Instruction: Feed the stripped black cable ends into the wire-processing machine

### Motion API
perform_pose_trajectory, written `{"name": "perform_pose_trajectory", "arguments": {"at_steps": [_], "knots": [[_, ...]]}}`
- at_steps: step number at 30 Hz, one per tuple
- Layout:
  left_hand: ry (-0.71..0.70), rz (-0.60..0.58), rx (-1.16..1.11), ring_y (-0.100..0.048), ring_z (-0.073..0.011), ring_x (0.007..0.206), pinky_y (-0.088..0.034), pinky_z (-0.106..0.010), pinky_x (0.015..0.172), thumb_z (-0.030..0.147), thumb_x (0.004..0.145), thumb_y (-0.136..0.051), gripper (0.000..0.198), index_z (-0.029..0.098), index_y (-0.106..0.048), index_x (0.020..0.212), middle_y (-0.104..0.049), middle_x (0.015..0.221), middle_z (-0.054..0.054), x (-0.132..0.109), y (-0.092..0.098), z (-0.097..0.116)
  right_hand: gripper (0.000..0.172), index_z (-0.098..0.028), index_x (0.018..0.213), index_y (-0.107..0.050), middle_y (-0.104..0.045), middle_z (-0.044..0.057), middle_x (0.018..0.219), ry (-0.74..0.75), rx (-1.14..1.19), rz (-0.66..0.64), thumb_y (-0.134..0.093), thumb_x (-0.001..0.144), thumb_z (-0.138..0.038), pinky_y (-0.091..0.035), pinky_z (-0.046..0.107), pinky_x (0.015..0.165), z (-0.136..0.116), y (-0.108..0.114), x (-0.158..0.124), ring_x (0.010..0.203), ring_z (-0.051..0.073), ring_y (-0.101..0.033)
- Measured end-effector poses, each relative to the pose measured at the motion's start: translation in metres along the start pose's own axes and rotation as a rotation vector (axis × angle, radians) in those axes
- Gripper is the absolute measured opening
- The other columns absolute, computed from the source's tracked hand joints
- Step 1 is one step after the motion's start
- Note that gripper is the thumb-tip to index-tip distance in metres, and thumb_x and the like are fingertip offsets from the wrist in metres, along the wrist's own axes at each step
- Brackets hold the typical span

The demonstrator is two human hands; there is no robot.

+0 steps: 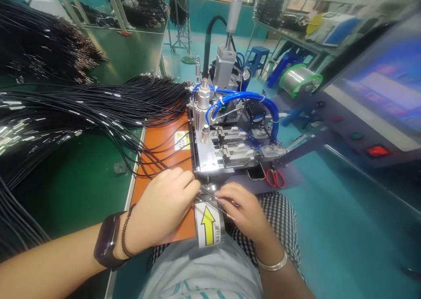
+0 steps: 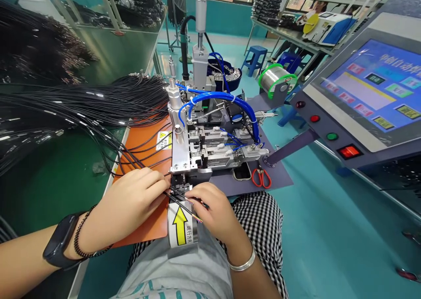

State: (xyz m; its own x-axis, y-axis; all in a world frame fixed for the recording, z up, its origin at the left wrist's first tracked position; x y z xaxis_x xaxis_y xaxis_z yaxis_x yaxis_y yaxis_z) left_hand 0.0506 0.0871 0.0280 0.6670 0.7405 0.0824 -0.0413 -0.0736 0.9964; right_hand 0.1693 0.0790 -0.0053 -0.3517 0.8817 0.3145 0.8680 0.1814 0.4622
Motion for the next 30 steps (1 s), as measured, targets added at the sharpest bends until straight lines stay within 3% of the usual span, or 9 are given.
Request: {"name": "perform_pose_trajectory", "arguments": {"at_steps": [4, 9, 14, 20, 25, 30], "knots": [[-0.054, 0.028, -0.025, -0.044, -0.0205, 0.077, -0.037, -0.036, 0.068, 0.010, 0.080, -0.049, 0.018, 0.018, -0.056, 0.094, -0.053, 0.087, -0.004, -0.001, 0.002, 0.008, 0.017, -0.024, 0.102, -0.062, -0.061, 0.002, 0.097, -0.015, 0.070, -0.005, -0.054, 0.090, -0.015, -0.044, 0.028, 0.081, 0.006, -0.007, -0.002, 0.092, 0.015, -0.056], [-0.090, 0.067, -0.168, -0.048, -0.0233, 0.097, -0.040, -0.038, 0.080, 0.016, 0.085, -0.042, 0.013, 0.016, -0.052, 0.093, -0.053, 0.109, -0.008, 0.002, 0.002, 0.018, 0.015, -0.024, 0.102, -0.060, -0.061, 0.001, 0.094, -0.084, 0.157, 0.037, -0.056, 0.089, -0.017, -0.044, 0.026, 0.077, 0.012, -0.016, 0.002, 0.087, 0.015, -0.057], [-0.036, -0.056, -0.272, -0.052, -0.0193, 0.066, -0.039, -0.033, 0.058, 0.020, 0.083, -0.040, 0.006, 0.018, -0.046, 0.086, -0.055, 0.074, -0.002, 0.003, -0.024, 0.016, 0.006, -0.022, 0.089, -0.064, -0.062, 0.001, 0.084, -0.113, 0.147, 0.059, -0.059, 0.087, -0.019, -0.044, 0.027, 0.073, 0.010, -0.025, 0.012, 0.080, 0.016, -0.056], [-0.102, -0.079, -0.281, -0.057, -0.0175, 0.064, -0.036, -0.029, 0.054, 0.018, 0.085, -0.040, 0.019, 0.018, -0.048, 0.102, -0.060, 0.071, 0.001, 0.006, -0.031, 0.013, 0.010, -0.020, 0.081, -0.063, -0.060, -0.001, 0.078, -0.195, 0.140, 0.175, -0.071, 0.075, -0.018, -0.044, 0.026, 0.066, 0.021, -0.011, 0.010, 0.073, 0.015, -0.056], [-0.110, -0.097, -0.264, -0.056, -0.0179, 0.077, -0.041, -0.030, 0.063, 0.015, 0.089, -0.035, 0.029, 0.023, -0.054, 0.109, -0.059, 0.086, -0.002, 0.010, -0.028, 0.013, 0.006, -0.020, 0.079, -0.063, -0.061, 0.001, 0.077, -0.131, 0.116, 0.213, -0.065, 0.079, -0.014, -0.045, 0.028, 0.066, 0.016, -0.001, 0.006, 0.072, 0.015, -0.055], [-0.014, -0.159, -0.516, -0.054, -0.0156, 0.086, -0.043, -0.029, 0.076, 0.012, 0.086, -0.036, 0.028, 0.022, -0.057, 0.102, -0.058, 0.094, -0.002, 0.009, -0.022, 0.009, 0.008, -0.021, 0.082, -0.066, -0.064, 0.001, 0.079, -0.045, 0.105, 0.192, -0.062, 0.082, -0.013, -0.045, 0.029, 0.071, 0.005, -0.001, 0.009, 0.077, 0.016, -0.056]]}}
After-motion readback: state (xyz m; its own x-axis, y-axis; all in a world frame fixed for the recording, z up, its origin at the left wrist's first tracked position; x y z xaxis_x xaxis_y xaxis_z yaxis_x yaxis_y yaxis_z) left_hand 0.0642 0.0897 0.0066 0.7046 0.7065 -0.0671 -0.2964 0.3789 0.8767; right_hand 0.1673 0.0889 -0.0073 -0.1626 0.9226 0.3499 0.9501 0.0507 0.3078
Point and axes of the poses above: each hand's wrist, its own x-axis towards the middle knuckle, its own y-axis out of the back of the hand, z = x × y, the point moved 10 cm from there along x, towards the middle knuckle
